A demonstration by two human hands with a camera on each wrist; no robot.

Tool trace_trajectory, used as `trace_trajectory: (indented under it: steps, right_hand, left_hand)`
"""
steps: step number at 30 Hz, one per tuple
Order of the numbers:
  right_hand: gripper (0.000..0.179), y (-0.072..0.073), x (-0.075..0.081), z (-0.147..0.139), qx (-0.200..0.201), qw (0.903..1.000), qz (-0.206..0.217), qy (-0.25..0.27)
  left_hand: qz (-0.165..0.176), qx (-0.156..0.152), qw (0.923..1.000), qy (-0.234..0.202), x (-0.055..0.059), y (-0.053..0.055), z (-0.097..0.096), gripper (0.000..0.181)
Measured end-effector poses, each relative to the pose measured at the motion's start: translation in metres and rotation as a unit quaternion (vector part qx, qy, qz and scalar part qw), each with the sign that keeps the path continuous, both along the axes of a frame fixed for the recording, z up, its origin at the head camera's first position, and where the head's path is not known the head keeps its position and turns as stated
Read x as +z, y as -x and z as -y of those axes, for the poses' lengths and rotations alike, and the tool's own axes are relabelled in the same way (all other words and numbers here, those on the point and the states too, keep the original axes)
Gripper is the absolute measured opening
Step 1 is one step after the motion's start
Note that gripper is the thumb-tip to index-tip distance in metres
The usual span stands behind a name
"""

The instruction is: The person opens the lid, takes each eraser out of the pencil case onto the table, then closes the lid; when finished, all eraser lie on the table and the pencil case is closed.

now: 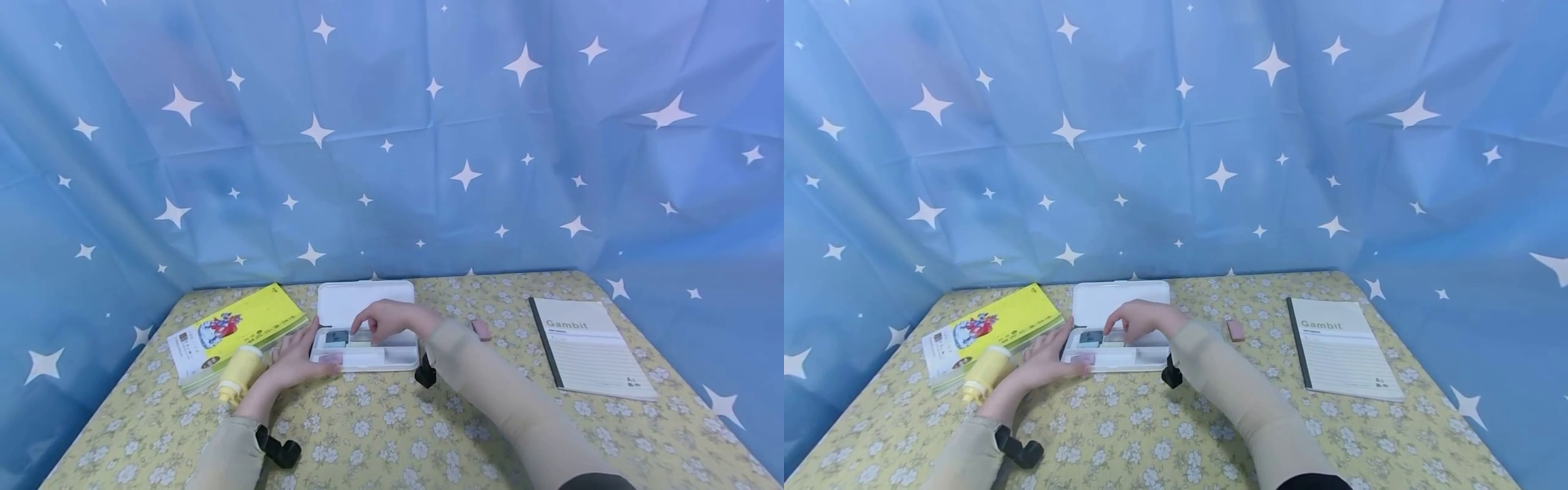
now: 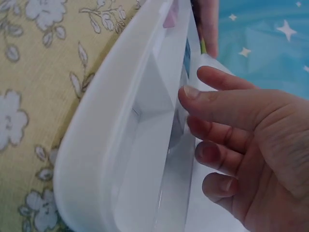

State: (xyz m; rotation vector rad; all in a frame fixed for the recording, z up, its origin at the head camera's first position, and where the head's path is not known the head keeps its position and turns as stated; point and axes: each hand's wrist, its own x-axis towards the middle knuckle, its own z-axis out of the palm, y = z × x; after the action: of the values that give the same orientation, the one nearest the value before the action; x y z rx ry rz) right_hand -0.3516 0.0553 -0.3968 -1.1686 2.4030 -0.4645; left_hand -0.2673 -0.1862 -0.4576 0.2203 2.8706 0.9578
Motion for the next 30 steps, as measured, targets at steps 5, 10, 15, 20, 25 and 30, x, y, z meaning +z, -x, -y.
trace_trajectory:
  steps: [5,10,15,20,25,30]
  right_hand:
    - [0.049,-0.0010,-0.0002,0.0044,0.008,0.9998,0.001,-0.018]
    - [0.051,-0.0017,-0.0005,0.0064,0.020,0.9994,-0.007,-0.029]
    - [0.052,-0.0023,-0.0015,0.0072,0.034,0.9987,-0.015,-0.036]
    - [0.053,-0.0011,-0.0048,0.0082,0.043,0.9977,-0.030,-0.042]
    - [0.055,0.0000,-0.0074,0.0087,0.048,0.9969,-0.042,-0.046]
    - [0.054,-0.0002,-0.0078,0.0086,0.054,0.9957,-0.057,-0.049]
  left_hand:
    - [0.001,-0.003,1.0000,0.005,0.0010,0.0001,-0.0003,0.119]
    - [0.001,-0.003,1.0000,0.003,0.0037,-0.0019,-0.0008,0.120]
    - [0.001,-0.004,1.0000,0.003,0.0038,-0.0029,-0.0009,0.120]
    - [-0.002,-0.005,1.0000,0.000,0.0031,-0.0027,-0.0003,0.120]
    - [0.002,-0.002,1.0000,-0.004,0.0026,-0.0023,-0.0004,0.119]
    - [0.002,-0.002,1.0000,-0.004,0.0025,-0.0020,-0.0008,0.119]
